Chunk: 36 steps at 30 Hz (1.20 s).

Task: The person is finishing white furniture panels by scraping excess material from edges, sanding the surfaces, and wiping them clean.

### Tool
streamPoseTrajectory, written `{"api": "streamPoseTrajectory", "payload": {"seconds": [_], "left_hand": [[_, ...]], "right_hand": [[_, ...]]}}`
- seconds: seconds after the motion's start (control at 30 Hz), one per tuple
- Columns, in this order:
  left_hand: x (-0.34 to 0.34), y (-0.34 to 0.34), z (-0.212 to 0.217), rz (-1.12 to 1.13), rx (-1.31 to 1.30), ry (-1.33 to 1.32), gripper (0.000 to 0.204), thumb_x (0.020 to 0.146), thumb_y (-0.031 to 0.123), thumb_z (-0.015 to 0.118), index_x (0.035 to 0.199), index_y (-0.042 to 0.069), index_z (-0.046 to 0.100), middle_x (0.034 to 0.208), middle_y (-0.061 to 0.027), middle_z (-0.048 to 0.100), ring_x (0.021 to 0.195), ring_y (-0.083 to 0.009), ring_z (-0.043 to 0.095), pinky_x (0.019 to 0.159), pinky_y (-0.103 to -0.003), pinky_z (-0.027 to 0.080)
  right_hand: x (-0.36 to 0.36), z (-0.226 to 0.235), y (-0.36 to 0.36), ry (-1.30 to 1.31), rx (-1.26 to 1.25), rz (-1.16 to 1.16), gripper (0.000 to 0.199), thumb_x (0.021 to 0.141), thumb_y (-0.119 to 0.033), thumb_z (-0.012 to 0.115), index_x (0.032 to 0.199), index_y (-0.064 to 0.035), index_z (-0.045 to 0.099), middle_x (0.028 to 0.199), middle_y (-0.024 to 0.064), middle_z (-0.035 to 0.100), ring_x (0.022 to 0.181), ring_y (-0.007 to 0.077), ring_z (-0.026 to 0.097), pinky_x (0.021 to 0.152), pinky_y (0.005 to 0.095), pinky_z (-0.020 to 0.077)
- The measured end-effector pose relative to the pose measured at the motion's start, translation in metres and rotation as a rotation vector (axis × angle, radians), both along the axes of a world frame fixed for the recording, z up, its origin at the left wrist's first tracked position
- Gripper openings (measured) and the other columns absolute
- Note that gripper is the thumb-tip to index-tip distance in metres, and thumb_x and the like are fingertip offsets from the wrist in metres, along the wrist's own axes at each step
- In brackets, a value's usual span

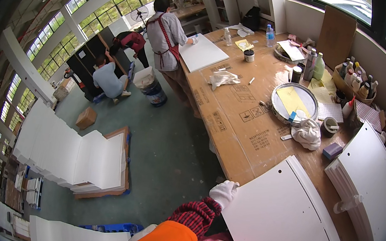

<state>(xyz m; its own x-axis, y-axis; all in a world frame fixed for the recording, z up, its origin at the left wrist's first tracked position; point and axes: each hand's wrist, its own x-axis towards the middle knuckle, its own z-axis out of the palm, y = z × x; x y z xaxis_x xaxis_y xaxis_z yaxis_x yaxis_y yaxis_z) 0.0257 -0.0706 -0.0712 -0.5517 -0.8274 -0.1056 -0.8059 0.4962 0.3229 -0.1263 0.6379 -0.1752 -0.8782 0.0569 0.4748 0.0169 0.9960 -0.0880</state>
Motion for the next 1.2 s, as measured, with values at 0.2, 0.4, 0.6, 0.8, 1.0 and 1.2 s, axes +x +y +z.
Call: {"api": "streamPoseTrajectory", "payload": {"seconds": [0.2, 0.4, 0.6, 0.8, 1.0, 1.2], "left_hand": [[-0.001, -0.001, -0.002, 0.015, 0.000, -0.021, 0.048, 0.105, 0.052, 0.040, 0.095, 0.013, 0.068, 0.100, -0.0126, 0.071, 0.090, -0.0382, 0.070, 0.076, -0.052, 0.055], [-0.002, -0.002, 0.001, 0.011, 0.006, -0.031, 0.049, 0.105, 0.051, 0.040, 0.096, 0.013, 0.068, 0.099, -0.0127, 0.071, 0.090, -0.0378, 0.070, 0.077, -0.052, 0.055], [-0.001, -0.002, 0.004, 0.008, 0.018, -0.045, 0.050, 0.105, 0.052, 0.038, 0.097, 0.012, 0.068, 0.102, -0.0136, 0.071, 0.090, -0.0385, 0.070, 0.077, -0.051, 0.056], [-0.003, 0.001, 0.008, 0.003, 0.028, -0.060, 0.050, 0.105, 0.052, 0.039, 0.097, 0.012, 0.068, 0.101, -0.0134, 0.071, 0.090, -0.0380, 0.070, 0.077, -0.051, 0.056], [-0.001, 0.000, 0.003, 0.010, 0.010, -0.027, 0.047, 0.104, 0.051, 0.041, 0.095, 0.013, 0.068, 0.099, -0.0125, 0.071, 0.089, -0.0372, 0.070, 0.076, -0.051, 0.056], [-0.001, 0.000, 0.001, 0.001, -0.018, -0.021, 0.046, 0.104, 0.050, 0.042, 0.095, 0.013, 0.067, 0.097, -0.0122, 0.070, 0.086, -0.0363, 0.071, 0.073, -0.050, 0.056]], "right_hand": [[-0.005, -0.002, -0.005, 0.004, 0.015, 0.005, 0.071, 0.097, -0.053, 0.057, 0.151, -0.0102, 0.040, 0.147, 0.0168, 0.050, 0.111, 0.0365, 0.059, 0.089, 0.0510, 0.0511], [-0.007, -0.004, -0.011, 0.008, 0.030, 0.004, 0.071, 0.097, -0.053, 0.057, 0.150, -0.0099, 0.040, 0.147, 0.0168, 0.050, 0.111, 0.0366, 0.059, 0.090, 0.0512, 0.0510], [-0.004, -0.015, -0.030, -0.001, 0.025, 0.009, 0.071, 0.097, -0.054, 0.057, 0.150, -0.0096, 0.040, 0.147, 0.0167, 0.050, 0.112, 0.0367, 0.058, 0.090, 0.0513, 0.0508], [-0.006, -0.026, -0.056, -0.001, 0.015, 0.019, 0.071, 0.096, -0.054, 0.057, 0.150, -0.0093, 0.041, 0.147, 0.0167, 0.050, 0.112, 0.0368, 0.058, 0.091, 0.0515, 0.0506], [-0.016, -0.026, -0.069, 0.008, 0.030, 0.036, 0.072, 0.096, -0.054, 0.057, 0.150, -0.0091, 0.041, 0.147, 0.0167, 0.050, 0.113, 0.0370, 0.058, 0.091, 0.0516, 0.0505], [-0.020, -0.026, -0.080, 0.013, 0.048, 0.047, 0.072, 0.096, -0.055, 0.057, 0.149, -0.0088, 0.041, 0.147, 0.0167, 0.050, 0.113, 0.0371, 0.057, 0.092, 0.0518, 0.0503]]}}
